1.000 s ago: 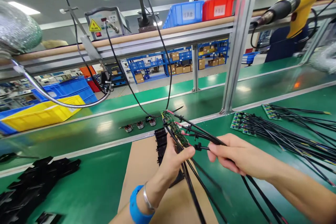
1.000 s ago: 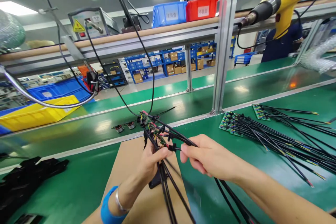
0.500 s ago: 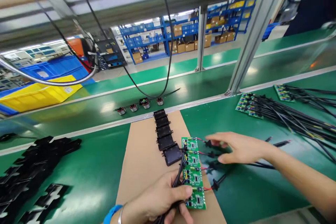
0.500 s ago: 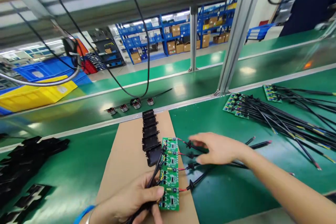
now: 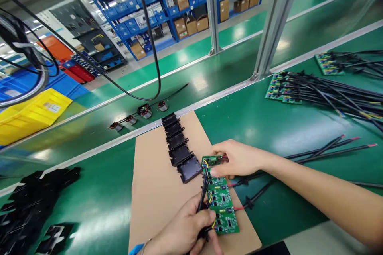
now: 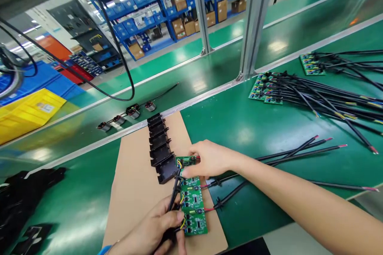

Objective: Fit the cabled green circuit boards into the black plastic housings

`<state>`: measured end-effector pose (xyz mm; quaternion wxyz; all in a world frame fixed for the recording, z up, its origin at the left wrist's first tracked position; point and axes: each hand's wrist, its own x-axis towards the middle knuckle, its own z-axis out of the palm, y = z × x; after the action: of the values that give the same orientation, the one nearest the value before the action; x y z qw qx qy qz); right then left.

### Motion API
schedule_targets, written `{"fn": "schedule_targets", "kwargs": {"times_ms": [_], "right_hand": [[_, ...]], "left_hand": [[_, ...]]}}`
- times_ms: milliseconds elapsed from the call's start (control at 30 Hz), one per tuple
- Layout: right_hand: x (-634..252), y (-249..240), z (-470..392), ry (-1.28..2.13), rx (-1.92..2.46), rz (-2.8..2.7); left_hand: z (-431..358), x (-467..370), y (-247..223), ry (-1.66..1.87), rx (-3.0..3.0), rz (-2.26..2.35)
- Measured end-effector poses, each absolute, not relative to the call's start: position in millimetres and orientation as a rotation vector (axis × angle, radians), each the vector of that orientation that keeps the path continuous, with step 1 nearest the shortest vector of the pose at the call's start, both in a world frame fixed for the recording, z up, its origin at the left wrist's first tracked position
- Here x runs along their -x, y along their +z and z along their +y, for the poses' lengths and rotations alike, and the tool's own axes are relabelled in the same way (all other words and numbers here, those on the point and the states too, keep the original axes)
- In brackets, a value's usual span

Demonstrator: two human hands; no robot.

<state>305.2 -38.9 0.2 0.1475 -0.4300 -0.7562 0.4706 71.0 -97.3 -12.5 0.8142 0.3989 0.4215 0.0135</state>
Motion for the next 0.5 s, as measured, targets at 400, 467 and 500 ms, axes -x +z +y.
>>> {"fn": "schedule_targets", "kwargs": {"times_ms": [400, 467, 500], "right_hand": [[-296.4, 6.6, -60.2, 1.188, 1.229, -2.124], [-296.5, 8.4, -60.2, 1.33, 1.203, -2.145], [-295.7, 9.7, -61.2, 1.397, 1.197, -2.153]], "left_hand": [[-101.4, -72.5, -13.4, -0.009, -0.954, 0.977], [-106.5, -74.0, -16.5, 0.053, -1.024, 1.001], [-109.0, -74.8, -16.7, 0.09, -1.072, 1.003]]}}
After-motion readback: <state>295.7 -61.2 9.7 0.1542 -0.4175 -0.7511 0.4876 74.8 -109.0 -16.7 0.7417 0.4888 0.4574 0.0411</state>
